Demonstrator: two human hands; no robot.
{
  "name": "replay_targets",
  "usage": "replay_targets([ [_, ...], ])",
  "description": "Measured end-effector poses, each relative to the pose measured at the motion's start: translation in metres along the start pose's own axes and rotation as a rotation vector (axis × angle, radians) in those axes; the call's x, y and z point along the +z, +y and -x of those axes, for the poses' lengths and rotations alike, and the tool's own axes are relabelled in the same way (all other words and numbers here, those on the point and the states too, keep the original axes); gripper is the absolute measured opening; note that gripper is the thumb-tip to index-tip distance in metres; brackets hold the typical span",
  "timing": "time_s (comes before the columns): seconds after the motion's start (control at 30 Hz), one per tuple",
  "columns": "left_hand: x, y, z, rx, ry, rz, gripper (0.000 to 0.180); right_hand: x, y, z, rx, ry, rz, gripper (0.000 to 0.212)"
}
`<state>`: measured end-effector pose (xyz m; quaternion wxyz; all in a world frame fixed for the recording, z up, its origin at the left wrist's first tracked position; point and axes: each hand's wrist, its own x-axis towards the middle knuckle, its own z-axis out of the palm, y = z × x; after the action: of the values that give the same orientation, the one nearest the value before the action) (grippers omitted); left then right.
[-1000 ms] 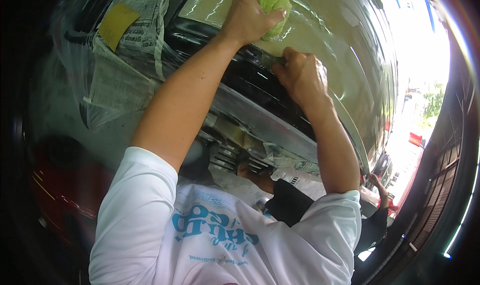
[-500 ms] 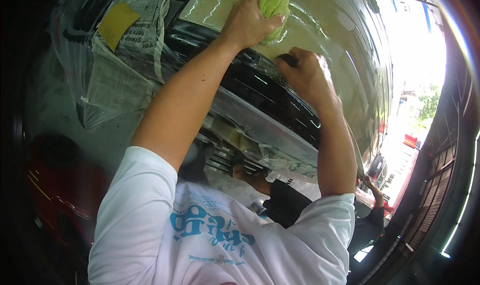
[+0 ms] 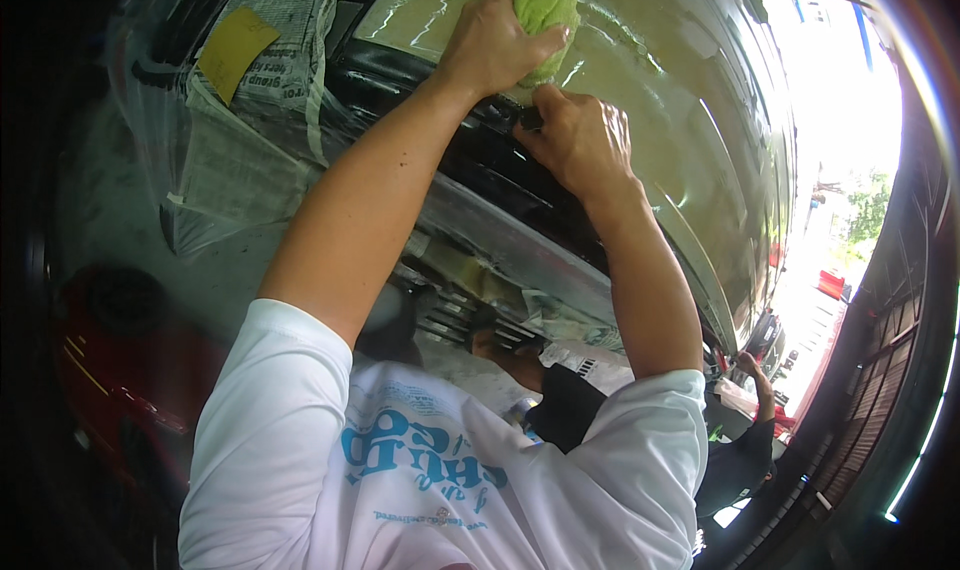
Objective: The person sands the hood of a car using a sanding block and then wipes the surface with a cloth. The hood is partially masked with newspaper and tape. A coworker is also working on the hood in the background.
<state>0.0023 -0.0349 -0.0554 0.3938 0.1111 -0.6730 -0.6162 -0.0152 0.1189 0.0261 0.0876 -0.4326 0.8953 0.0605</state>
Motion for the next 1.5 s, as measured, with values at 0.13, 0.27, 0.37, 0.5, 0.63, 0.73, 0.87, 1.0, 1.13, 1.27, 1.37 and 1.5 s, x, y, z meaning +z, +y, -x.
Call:
replay_targets([
  [0.13,-0.004,0.0,0.002,0.0,0.025,0.002,0.066,0.0,0.002,0.016,0.059,0.032,0.144,0.033],
  [0.27,-0.001,-0.002,0.0,0.006,0.006,0.027,0.066,0.006,0.009,0.015,0.06,0.027,0.051,0.032],
  [0.37,0.0,-0.007,0.002,0.065,0.035,-0.029,0.068,0.008,-0.002,0.0,0.006,0.061,0.053,0.032],
  [0.5,-0.008,-0.005,-0.001,-0.041,-0.013,0.008,0.07,0.007,0.019,0.018,0.102,0.064,0.036,0.034],
  [0.63,-0.001,-0.008,0.004,-0.016,0.004,-0.022,0.071,0.009,0.004,0.004,0.06,0.049,0.012,0.034],
  [0.73,0.0,-0.007,0.003,0.032,0.0,-0.014,0.072,0.009,-0.002,0.004,0.053,0.105,-0.014,0.034],
  [0.87,-0.007,0.002,0.001,-0.081,-0.045,0.012,0.072,-0.016,0.001,0.013,0.241,-0.06,-0.074,0.035],
  [1.0,-0.004,-0.01,0.001,-0.012,0.023,-0.016,0.071,-0.029,0.033,0.033,0.373,0.05,-0.019,0.032],
  [1.13,-0.001,-0.005,0.002,-0.023,-0.006,0.031,0.07,-0.028,0.047,0.037,0.216,0.217,-0.398,0.03],
  [1.27,-0.001,-0.004,0.002,-0.013,-0.012,-0.042,0.069,-0.013,0.033,0.023,-0.047,0.103,-0.18,0.023],
  [1.37,-0.001,-0.006,0.001,0.037,0.008,-0.007,0.069,-0.003,0.031,0.022,-0.186,0.073,0.058,0.019],
  [1.5,-0.004,-0.002,0.001,-0.028,-0.029,0.003,0.069,0.007,0.046,0.037,-0.262,0.106,0.252,0.022],
])
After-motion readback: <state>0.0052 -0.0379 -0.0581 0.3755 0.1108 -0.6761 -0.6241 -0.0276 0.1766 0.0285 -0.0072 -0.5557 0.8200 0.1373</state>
